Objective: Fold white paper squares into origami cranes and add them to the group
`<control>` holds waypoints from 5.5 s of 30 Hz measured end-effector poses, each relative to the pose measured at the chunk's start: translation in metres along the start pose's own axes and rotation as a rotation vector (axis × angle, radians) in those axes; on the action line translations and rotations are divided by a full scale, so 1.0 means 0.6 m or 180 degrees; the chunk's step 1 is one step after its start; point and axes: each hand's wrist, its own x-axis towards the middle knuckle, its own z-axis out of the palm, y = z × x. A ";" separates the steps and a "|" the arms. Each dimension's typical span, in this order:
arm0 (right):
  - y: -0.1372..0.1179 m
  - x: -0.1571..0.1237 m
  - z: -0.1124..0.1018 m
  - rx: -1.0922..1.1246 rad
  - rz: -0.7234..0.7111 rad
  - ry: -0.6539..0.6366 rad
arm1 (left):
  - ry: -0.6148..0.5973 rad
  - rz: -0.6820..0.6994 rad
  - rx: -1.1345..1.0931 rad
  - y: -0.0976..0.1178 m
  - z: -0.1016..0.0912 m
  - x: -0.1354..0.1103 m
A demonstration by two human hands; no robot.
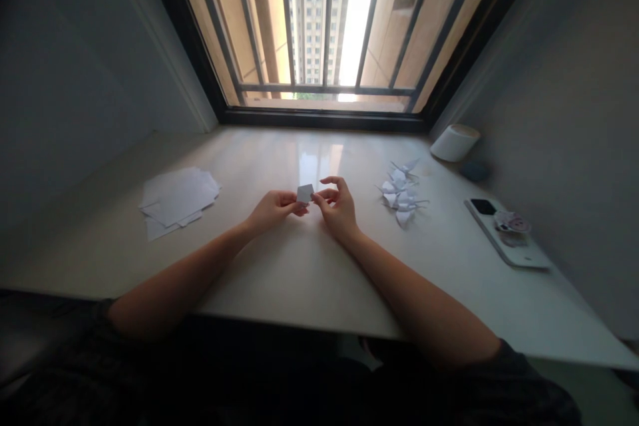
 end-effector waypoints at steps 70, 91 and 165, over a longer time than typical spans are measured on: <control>-0.002 -0.002 -0.002 -0.0397 -0.0184 -0.0506 | 0.0686 0.0679 0.1348 0.014 0.004 -0.014; -0.022 -0.009 -0.008 -0.1329 -0.1366 -0.0420 | 0.1017 0.0486 0.0434 0.009 -0.003 -0.006; -0.035 -0.009 -0.004 -0.0685 -0.0829 -0.0397 | 0.0547 0.0843 0.0159 0.012 -0.007 -0.007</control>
